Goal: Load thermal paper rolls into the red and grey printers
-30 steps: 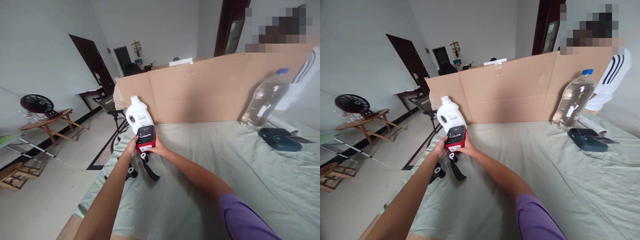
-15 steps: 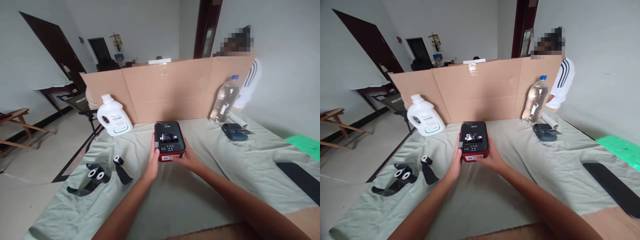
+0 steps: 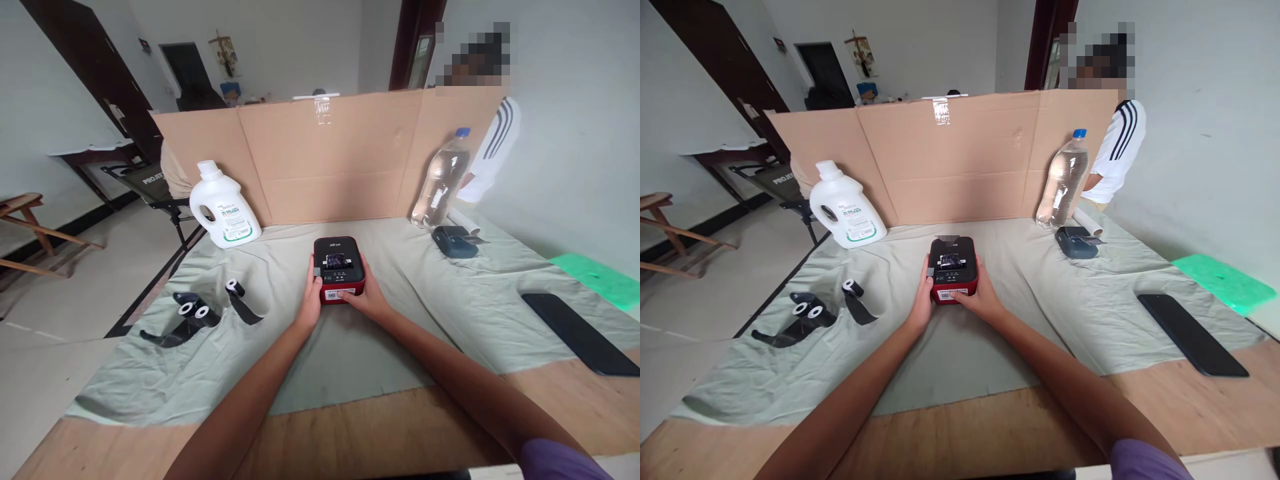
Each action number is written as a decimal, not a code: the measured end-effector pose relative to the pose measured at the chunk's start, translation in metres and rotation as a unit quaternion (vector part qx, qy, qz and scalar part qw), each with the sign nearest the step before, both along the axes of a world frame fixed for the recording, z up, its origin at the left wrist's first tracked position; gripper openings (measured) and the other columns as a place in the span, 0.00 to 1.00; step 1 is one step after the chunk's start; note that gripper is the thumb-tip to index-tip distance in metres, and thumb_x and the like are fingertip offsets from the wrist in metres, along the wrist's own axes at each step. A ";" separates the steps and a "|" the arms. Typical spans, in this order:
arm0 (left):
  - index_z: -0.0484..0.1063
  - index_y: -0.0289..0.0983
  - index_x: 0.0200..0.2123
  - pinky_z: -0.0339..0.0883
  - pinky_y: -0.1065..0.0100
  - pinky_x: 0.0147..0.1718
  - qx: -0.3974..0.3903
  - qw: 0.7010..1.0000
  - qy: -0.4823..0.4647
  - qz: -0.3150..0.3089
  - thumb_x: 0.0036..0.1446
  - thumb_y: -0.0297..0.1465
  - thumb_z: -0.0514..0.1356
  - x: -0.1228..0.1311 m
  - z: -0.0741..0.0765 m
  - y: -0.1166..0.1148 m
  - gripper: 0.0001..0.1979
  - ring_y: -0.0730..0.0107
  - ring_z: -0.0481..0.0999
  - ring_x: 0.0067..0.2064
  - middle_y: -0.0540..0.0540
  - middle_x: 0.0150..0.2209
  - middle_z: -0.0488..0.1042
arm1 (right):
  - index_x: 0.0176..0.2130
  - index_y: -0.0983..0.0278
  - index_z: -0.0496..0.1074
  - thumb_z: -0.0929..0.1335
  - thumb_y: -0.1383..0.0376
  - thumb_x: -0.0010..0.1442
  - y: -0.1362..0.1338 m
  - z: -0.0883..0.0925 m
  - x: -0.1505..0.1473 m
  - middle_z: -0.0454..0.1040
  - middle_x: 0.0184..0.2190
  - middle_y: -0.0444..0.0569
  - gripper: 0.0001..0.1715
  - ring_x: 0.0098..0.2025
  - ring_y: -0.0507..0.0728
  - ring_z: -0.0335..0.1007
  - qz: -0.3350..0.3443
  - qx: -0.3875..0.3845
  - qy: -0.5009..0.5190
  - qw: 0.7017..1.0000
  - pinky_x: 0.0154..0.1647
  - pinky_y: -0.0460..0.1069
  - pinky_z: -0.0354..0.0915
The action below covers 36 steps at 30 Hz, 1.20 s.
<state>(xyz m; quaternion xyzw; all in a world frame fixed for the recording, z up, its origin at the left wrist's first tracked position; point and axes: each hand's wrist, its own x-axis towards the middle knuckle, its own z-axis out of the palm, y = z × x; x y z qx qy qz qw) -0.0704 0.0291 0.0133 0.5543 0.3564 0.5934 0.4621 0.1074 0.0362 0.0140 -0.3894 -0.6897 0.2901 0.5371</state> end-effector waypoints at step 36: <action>0.57 0.42 0.52 0.52 0.56 0.68 0.097 0.991 0.087 0.030 0.67 0.48 0.53 0.006 -0.010 -0.020 0.19 0.61 0.54 0.71 0.39 0.71 0.50 | 0.59 0.58 0.57 0.78 0.52 0.48 -0.031 0.003 0.016 0.65 0.60 0.56 0.48 0.58 0.66 0.67 -0.046 0.016 -0.035 0.998 0.60 0.62 0.65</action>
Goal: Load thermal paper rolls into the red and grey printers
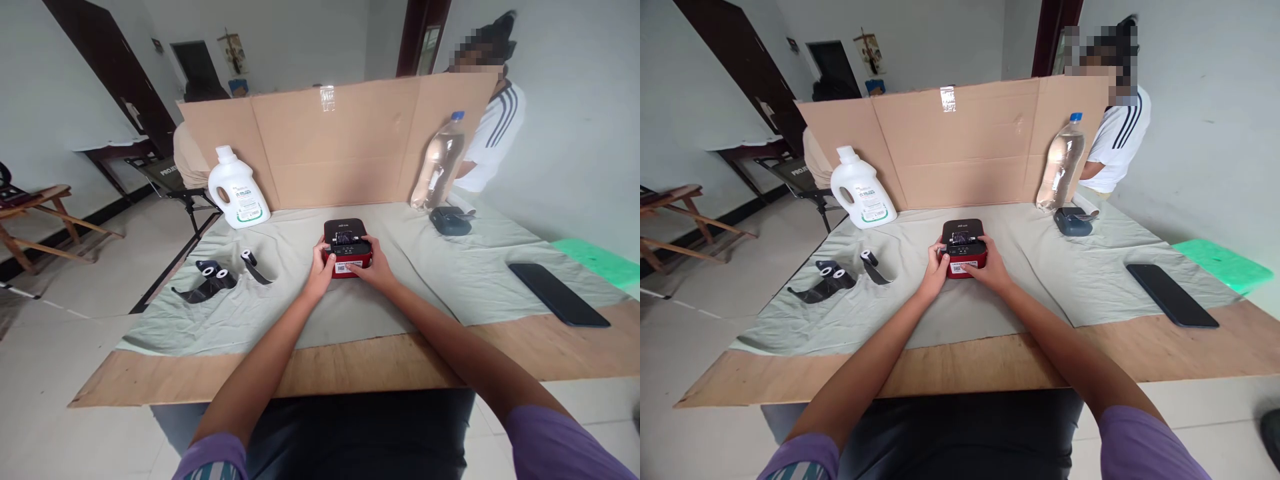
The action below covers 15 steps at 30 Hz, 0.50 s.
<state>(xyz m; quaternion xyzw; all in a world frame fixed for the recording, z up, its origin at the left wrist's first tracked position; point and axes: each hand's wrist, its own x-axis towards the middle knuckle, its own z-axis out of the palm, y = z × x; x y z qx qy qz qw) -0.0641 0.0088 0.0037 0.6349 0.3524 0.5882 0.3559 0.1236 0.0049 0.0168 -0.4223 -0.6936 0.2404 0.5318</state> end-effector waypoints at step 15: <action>0.63 0.40 0.43 0.69 0.56 0.55 -0.014 0.998 0.053 -0.010 0.62 0.41 0.60 -0.018 0.011 0.009 0.13 0.57 0.71 0.61 0.39 0.65 0.64 | 0.59 0.59 0.58 0.77 0.51 0.49 0.006 0.000 0.006 0.62 0.63 0.58 0.46 0.61 0.67 0.64 0.006 0.052 -0.038 0.998 0.62 0.62 0.62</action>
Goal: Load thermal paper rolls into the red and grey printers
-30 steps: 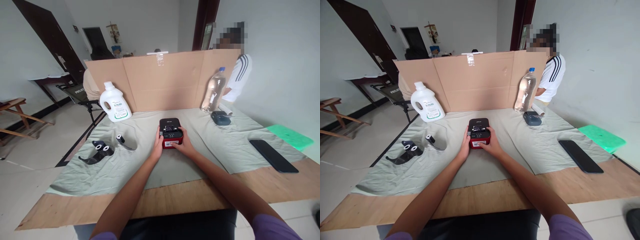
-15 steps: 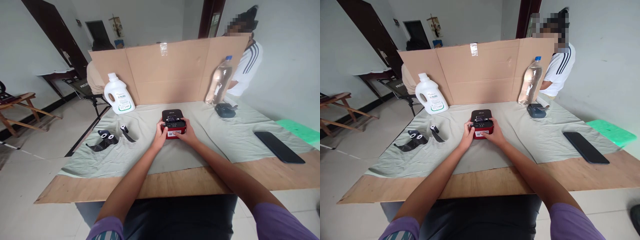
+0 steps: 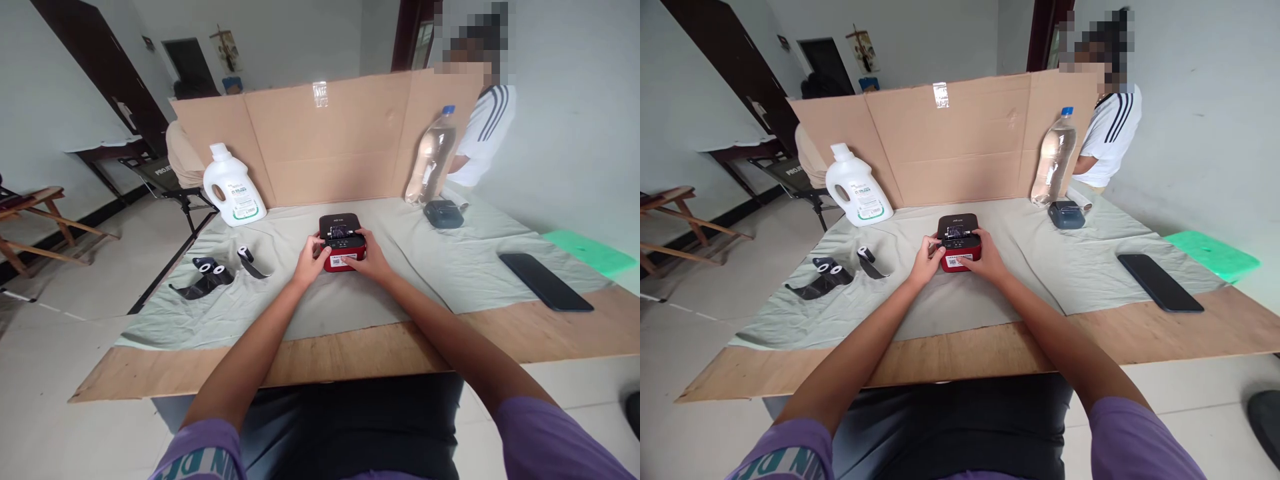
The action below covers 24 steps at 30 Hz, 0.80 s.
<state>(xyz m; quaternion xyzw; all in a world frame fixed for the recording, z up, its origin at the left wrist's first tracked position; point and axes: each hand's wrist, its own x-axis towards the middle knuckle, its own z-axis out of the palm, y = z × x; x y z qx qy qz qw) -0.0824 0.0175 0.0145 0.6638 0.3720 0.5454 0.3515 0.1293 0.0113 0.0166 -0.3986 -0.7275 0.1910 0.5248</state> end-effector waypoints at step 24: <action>0.70 0.44 0.56 0.61 0.54 0.63 0.105 0.987 0.098 0.074 0.64 0.35 0.58 -0.005 0.007 -0.024 0.18 0.56 0.68 0.62 0.44 0.60 0.70 | 0.48 0.64 0.71 0.58 0.38 0.65 0.051 0.096 0.001 0.82 0.39 0.56 0.35 0.48 0.64 0.77 0.034 -0.196 0.033 0.980 0.56 0.61 0.67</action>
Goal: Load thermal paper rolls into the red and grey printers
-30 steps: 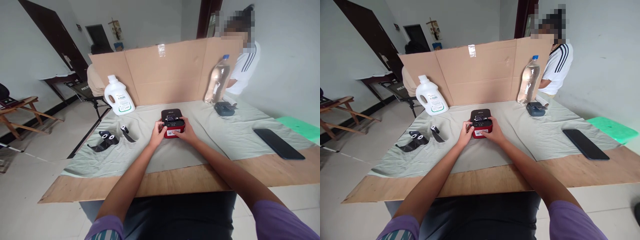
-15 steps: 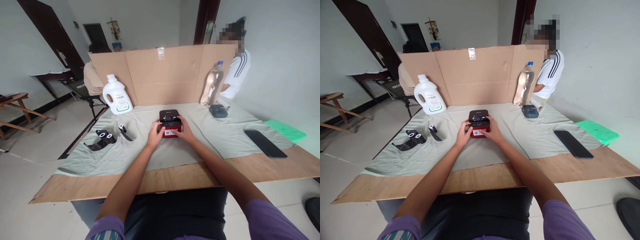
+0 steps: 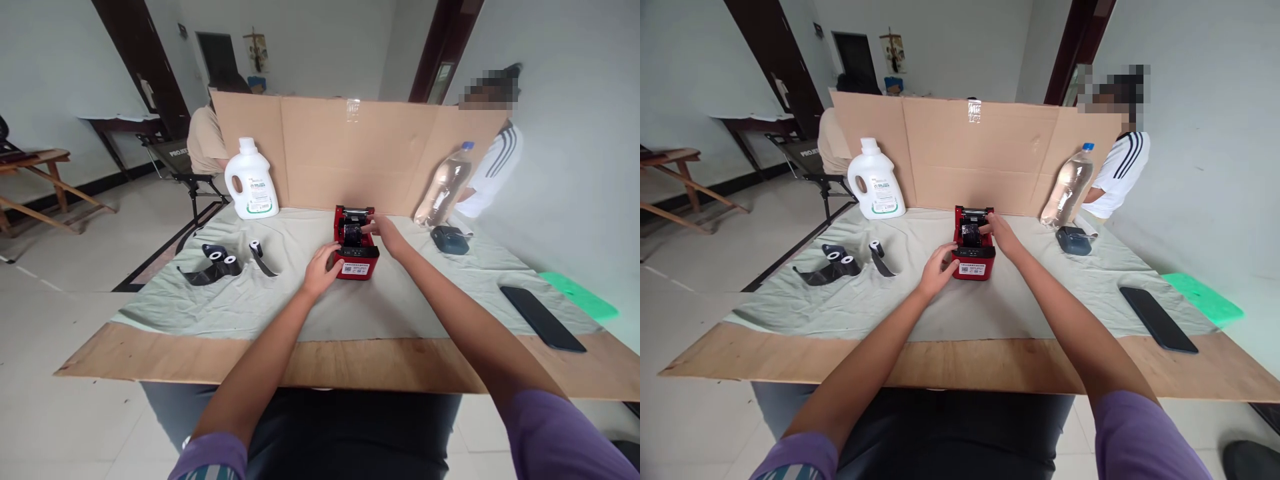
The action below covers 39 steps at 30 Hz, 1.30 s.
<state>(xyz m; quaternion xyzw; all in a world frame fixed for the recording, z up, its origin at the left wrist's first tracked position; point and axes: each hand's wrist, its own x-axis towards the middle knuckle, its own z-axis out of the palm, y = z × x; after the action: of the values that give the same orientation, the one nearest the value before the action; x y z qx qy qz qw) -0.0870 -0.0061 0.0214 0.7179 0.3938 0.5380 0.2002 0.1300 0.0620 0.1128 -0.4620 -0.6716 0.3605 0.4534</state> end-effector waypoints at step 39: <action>0.69 0.44 0.59 0.67 0.59 0.59 -0.024 0.998 0.047 0.021 0.63 0.35 0.57 -0.009 0.007 -0.003 0.21 0.60 0.71 0.60 0.50 0.60 0.72 | 0.46 0.62 0.71 0.74 0.68 0.54 0.015 0.080 -0.074 0.71 0.22 0.44 0.20 0.21 0.54 0.68 0.107 -0.113 -0.510 0.846 0.21 0.47 0.61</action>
<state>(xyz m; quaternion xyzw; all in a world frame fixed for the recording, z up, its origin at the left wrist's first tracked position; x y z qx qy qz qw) -0.0963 -0.0094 0.0282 0.7290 0.4307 0.4980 0.1870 0.0560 0.0771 0.1925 -0.5542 -0.8082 0.1931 -0.0497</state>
